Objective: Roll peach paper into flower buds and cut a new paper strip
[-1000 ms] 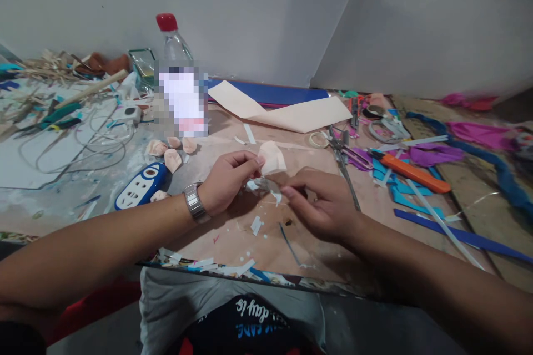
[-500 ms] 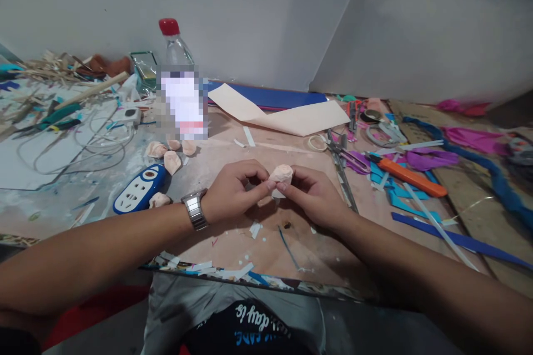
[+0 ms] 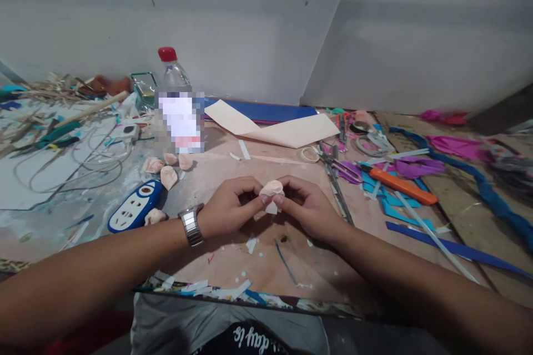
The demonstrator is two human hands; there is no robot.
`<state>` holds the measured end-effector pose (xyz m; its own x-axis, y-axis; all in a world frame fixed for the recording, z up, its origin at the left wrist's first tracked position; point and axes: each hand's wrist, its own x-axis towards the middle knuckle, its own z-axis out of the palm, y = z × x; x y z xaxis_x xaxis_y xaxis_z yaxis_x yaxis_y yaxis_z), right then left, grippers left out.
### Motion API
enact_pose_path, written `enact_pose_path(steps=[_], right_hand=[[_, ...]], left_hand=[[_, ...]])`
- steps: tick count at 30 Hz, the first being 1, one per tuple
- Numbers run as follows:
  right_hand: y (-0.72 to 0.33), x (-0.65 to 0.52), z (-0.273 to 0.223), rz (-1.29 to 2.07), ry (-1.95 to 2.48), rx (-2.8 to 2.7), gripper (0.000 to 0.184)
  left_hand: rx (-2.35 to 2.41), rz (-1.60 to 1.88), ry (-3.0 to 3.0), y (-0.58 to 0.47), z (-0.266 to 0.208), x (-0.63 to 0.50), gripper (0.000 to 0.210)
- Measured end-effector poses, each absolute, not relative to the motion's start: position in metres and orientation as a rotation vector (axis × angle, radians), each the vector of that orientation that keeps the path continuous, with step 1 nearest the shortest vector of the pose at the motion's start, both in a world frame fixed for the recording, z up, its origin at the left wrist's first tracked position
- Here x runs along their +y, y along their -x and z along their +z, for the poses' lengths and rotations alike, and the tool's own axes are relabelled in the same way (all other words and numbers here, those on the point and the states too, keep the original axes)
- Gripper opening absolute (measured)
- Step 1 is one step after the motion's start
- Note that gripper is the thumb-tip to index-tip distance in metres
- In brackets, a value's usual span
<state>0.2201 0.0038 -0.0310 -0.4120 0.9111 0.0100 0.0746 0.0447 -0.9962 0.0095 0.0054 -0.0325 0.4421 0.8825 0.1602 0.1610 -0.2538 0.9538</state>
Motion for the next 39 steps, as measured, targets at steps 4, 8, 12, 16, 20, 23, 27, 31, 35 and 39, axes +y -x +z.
enact_pose_path(steps=[4,8,12,16,20,23,27,31,35,39], right_hand=[[-0.2195,0.0031,-0.0333,1.432,1.063,-1.520,0.033],[-0.2190,0.0047,-0.0358,1.404,1.078,-1.480,0.032],[-0.2194,0.0066,-0.0363,1.363,1.080,-1.529,0.031],[-0.2194,0.0062,-0.0354,1.306,1.098,-1.543,0.028],[-0.2185,0.0045,-0.0327,1.296,1.130,-1.549,0.032],[-0.2176,0.0043,-0.0299,1.293,1.154,-1.561,0.037],[-0.2162,0.0050,-0.0271,1.299,1.157,-1.616,0.042],[-0.2163,0.0054,-0.0277,1.300,1.186,-1.611,0.041],[-0.2181,0.0050,-0.0296,1.301,1.180,-1.607,0.037],[-0.2202,0.0052,-0.0308,1.330,1.176,-1.628,0.036]], left_hand=[[0.949,0.908,-1.676,-0.0086,-0.0323,0.0062,0.033],[0.960,0.889,-1.738,-0.0069,-0.0325,0.0061,0.037],[0.960,0.873,-1.865,-0.0058,-0.0329,0.0054,0.042],[0.944,0.869,-1.923,-0.0055,-0.0327,0.0050,0.042],[0.935,0.847,-1.967,-0.0052,-0.0323,0.0052,0.040],[0.905,0.834,-2.019,-0.0055,-0.0321,0.0056,0.040],[0.884,0.838,-2.027,-0.0061,-0.0317,0.0060,0.042],[0.900,0.831,-2.021,-0.0062,-0.0317,0.0051,0.039],[0.963,0.873,-1.990,-0.0058,-0.0314,0.0035,0.036],[0.976,0.873,-1.952,-0.0056,-0.0315,0.0040,0.040]])
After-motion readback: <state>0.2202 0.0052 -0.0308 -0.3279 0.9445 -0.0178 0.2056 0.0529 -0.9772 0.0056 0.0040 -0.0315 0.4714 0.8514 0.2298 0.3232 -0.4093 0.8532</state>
